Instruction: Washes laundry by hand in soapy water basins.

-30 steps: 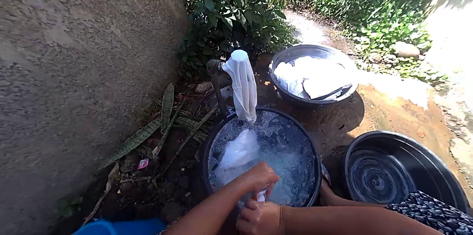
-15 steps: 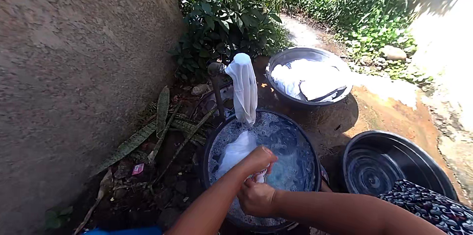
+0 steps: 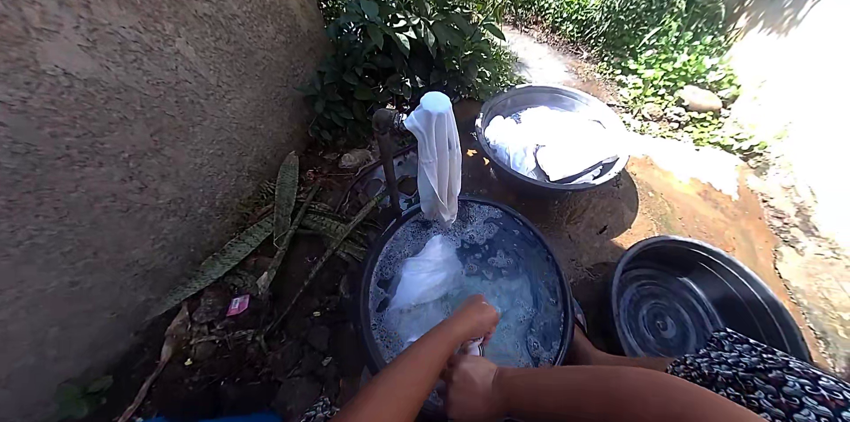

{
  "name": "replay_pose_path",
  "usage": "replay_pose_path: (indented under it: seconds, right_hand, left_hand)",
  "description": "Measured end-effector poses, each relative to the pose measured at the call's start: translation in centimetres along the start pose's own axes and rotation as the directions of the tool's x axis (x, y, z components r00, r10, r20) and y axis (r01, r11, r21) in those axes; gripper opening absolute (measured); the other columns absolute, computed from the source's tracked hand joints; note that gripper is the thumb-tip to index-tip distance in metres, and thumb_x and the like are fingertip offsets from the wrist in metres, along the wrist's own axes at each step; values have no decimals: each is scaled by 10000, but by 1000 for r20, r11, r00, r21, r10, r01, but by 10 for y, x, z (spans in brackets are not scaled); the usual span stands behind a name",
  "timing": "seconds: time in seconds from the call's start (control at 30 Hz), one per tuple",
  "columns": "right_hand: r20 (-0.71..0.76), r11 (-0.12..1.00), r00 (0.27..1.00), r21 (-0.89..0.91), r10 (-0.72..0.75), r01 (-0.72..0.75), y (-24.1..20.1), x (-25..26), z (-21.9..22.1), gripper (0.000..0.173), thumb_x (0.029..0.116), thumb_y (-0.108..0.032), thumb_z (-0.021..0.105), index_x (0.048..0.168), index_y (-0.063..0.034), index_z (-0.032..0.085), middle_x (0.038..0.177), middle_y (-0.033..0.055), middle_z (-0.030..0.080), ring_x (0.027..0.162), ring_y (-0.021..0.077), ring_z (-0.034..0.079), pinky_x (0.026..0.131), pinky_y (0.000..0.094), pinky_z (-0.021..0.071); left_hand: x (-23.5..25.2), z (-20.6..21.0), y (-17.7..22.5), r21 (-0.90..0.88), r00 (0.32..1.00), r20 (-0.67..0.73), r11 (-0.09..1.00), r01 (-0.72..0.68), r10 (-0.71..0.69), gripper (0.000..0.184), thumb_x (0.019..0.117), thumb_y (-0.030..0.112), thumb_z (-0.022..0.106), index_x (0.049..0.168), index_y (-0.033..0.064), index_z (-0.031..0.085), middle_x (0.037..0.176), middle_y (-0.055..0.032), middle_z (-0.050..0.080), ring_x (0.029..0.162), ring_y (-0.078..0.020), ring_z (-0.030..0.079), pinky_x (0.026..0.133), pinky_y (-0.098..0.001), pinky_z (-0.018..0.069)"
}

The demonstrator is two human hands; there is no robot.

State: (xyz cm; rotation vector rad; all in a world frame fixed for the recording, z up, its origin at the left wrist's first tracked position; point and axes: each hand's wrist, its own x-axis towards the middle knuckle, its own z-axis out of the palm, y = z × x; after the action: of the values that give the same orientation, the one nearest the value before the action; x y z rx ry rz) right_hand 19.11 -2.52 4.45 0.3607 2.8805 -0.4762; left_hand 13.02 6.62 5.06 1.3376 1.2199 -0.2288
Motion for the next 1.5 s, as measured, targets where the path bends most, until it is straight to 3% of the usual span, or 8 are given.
replay_pose_path:
  seconds: [0.13, 0.3, 0.4, 0.5, 0.7, 1.07, 1.4, 1.5]
  right_hand:
    - [-730, 951, 648, 307, 216, 29, 36, -49, -44, 348, 1011, -286, 611, 741, -74, 666, 798, 71, 666, 849, 212, 657, 797, 361, 540]
    - [-295, 315, -120, 920, 948, 231, 150, -140, -174, 341, 1084, -292, 440, 870, -117, 639, 790, -36, 663, 696, 68, 634, 655, 263, 552]
    - [-227, 321, -419, 932, 879, 167, 247, -196, -217, 524, 1071, -503, 433, 1448, -142, 477, 1362, 48, 575, 1214, 149, 581, 1004, 396, 507]
    - [-393, 285, -292, 892, 872, -351, 292, -212, -192, 841, 1050, -526, 440, 1636, -20, 110, 1660, 282, 179, 1535, 389, 239, 1245, 532, 233]
    - [253, 326, 509, 524, 822, -787, 213, -65, -2, 346, 986, -286, 659, 1242, -61, 716, 1229, 218, 694, 1192, 411, 634, 1021, 657, 455]
    - [618, 453, 512, 268, 596, -850, 136, -35, 94, 492, 1074, -193, 487, 1515, 21, 447, 1560, 276, 425, 1479, 458, 352, 1205, 646, 236]
    - [-65, 67, 651, 997, 757, 22, 61, -84, -141, 205, 1048, -146, 522, 970, -82, 701, 821, -29, 719, 746, 42, 683, 724, 236, 589]
    - [-155, 87, 500, 984, 852, 157, 47, -113, -172, 216, 1021, -127, 518, 1022, -81, 729, 855, 6, 743, 761, 66, 704, 724, 239, 606]
  left_hand:
    - [-17, -18, -7, -713, 997, 42, 701, -12, 59, 617, 1105, 522, 209, 985, 69, 610, 773, -30, 643, 701, -144, 642, 699, -335, 551]
    - [-22, -59, -13, -657, 988, -149, 744, -119, 27, 625, 1105, 527, 248, 1369, 42, 541, 1243, -145, 678, 1143, -273, 651, 974, -493, 493]
    - [-26, -72, -16, -668, 965, -260, 727, -158, -29, 467, 1112, 393, 396, 1421, 55, 481, 1279, -143, 653, 1161, -258, 635, 977, -468, 489]
    - [-28, -80, -21, -703, 944, -319, 689, -175, -86, 409, 1104, 335, 446, 1423, 80, 466, 1321, -145, 630, 1185, -253, 620, 966, -462, 481]
    - [-34, -79, -32, -713, 957, -282, 681, -164, -65, 373, 1103, 297, 459, 1402, 76, 481, 1300, -134, 637, 1139, -230, 644, 944, -419, 510]
    - [-66, -70, -79, -676, 948, -312, 714, -182, -54, 310, 1098, 275, 473, 1326, 75, 542, 1254, -102, 663, 1115, -196, 644, 939, -402, 494]
    - [10, 40, -94, -869, 936, -344, 403, -288, -72, 643, 1086, 511, 376, 1617, 161, 274, 1663, -131, 286, 1525, -316, 280, 1200, -594, 265]
    - [12, 53, -59, -937, 932, -348, 53, -344, -101, 661, 1061, 619, 272, 1470, 142, 477, 1389, -117, 589, 1264, -254, 564, 1017, -518, 486]
